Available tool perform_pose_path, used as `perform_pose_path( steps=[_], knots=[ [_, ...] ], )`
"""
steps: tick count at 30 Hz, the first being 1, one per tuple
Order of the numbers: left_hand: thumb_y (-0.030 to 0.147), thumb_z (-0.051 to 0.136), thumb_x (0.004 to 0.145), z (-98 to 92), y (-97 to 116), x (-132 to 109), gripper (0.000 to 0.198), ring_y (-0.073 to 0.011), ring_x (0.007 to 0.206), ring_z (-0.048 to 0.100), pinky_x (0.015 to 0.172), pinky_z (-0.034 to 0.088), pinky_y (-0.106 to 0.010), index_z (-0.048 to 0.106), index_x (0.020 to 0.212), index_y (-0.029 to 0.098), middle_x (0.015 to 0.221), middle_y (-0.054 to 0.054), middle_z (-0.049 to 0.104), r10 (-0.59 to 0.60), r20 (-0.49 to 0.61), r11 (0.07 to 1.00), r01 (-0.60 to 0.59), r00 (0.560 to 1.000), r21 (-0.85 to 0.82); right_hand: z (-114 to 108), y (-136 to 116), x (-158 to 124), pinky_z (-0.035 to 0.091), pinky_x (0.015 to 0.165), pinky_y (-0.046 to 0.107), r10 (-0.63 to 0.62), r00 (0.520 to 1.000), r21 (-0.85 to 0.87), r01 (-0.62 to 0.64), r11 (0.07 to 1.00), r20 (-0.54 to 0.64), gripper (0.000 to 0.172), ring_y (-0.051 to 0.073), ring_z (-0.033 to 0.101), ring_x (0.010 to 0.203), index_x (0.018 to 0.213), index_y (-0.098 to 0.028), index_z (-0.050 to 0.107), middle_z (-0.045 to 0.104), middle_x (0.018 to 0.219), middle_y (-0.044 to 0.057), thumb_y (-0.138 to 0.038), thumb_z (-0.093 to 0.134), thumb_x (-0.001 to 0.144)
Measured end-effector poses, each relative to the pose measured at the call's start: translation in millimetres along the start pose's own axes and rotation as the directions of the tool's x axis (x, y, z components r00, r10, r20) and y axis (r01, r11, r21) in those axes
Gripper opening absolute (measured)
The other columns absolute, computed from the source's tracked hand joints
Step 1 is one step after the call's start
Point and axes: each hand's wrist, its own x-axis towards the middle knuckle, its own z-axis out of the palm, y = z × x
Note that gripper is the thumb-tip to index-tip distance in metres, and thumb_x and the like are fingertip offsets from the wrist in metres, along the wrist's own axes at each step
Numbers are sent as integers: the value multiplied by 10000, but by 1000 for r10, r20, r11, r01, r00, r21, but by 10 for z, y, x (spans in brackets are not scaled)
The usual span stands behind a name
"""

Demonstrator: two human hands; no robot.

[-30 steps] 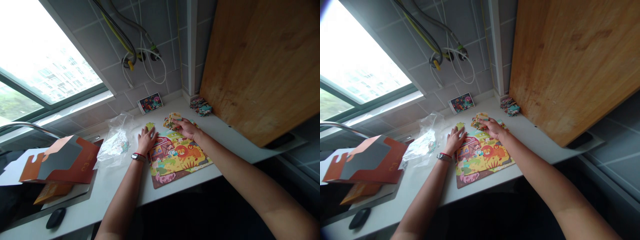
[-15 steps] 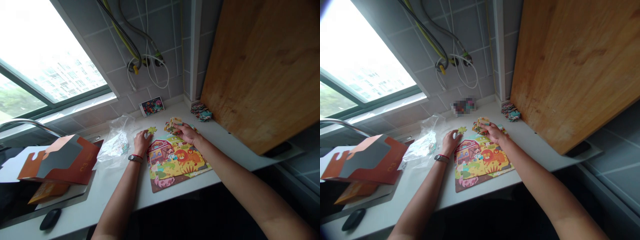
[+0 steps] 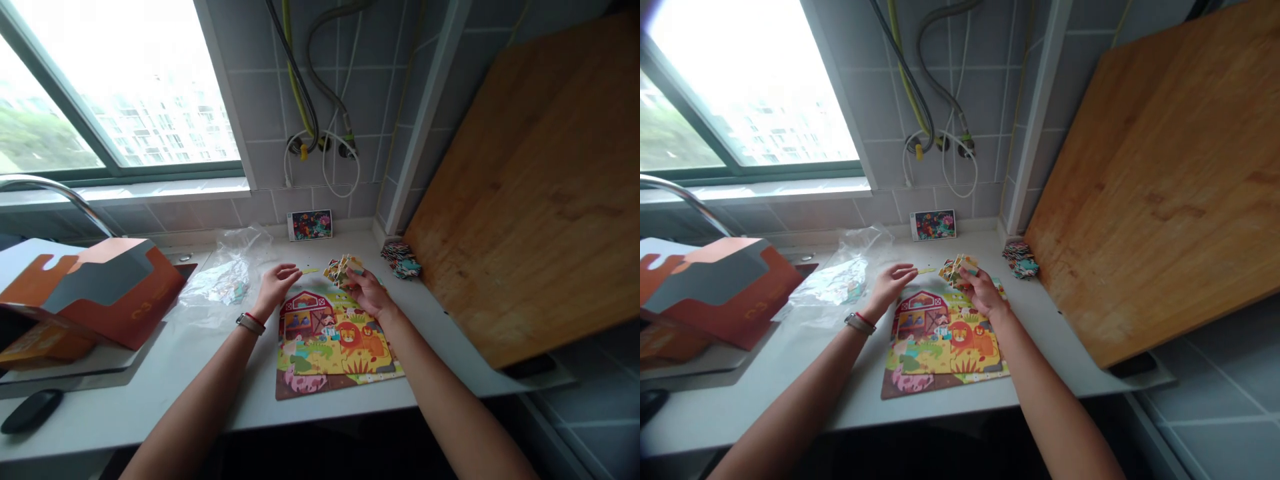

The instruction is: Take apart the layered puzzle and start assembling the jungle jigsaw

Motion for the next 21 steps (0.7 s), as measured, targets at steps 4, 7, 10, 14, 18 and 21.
perform_pose_path(
  steps=[4, 7, 10, 14, 18, 21],
  knots=[
    [439, 777, 847, -4, 88, -57, 428, -247, 1080, 753, 941, 599, -372, 635, 1167, 192, 1245, -149, 748, -159, 219, 807, 254, 963, -533, 36, 12, -28, 607, 750, 307, -54, 992, -33, 58, 998, 111, 403, 187, 725, 824, 934, -247, 724, 763, 879, -1, -449, 945, 663],
    [359, 811, 826, 34, 131, -113, 358, -244, 1080, 756, 963, 598, -367, 626, 1089, 201, 1247, -139, 741, -208, 333, 630, 386, 920, -674, 56, 25, -49, 610, 794, 327, -79, 987, -55, 87, 995, 140, 423, 215, 728, 928, 989, -249, 735, 778, 991, 16, -438, 936, 669],
    [335, 800, 842, 103, 144, -164, 321, -254, 1105, 749, 977, 601, -375, 626, 1073, 196, 1235, -144, 741, -204, 416, 558, 455, 886, -694, 85, 17, -76, 604, 864, 356, -94, 987, -76, 104, 992, 129, 444, 231, 721, 993, 1013, -250, 738, 782, 1039, 26, -436, 935, 661],
    [357, 820, 813, 163, 139, -214, 398, -276, 1110, 751, 966, 604, -364, 626, 1119, 194, 1206, -151, 747, -167, 519, 482, 529, 838, -699, 138, -16, -121, 594, 897, 383, -85, 987, -107, 100, 989, 135, 453, 259, 717, 1035, 1000, -268, 738, 782, 1036, 34, -458, 936, 639],
    [381, 826, 797, 174, 147, -246, 433, -297, 1062, 767, 965, 603, -419, 625, 1135, 199, 1141, -138, 770, -131, 592, 476, 574, 795, -666, 141, -21, -141, 591, 899, 382, -53, 983, -118, 74, 990, 175, 437, 256, 719, 1008, 985, -275, 739, 780, 1033, 36, -481, 926, 648],
    [410, 824, 799, 191, 165, -255, 399, -301, 1008, 780, 951, 602, -450, 647, 1078, 187, 1074, -138, 785, -133, 593, 534, 562, 794, -632, 102, 1, -125, 597, 822, 336, -44, 988, -146, 66, 987, 151, 409, 213, 715, 873, 941, -266, 736, 771, 946, 18, -474, 931, 647]
  ],
)
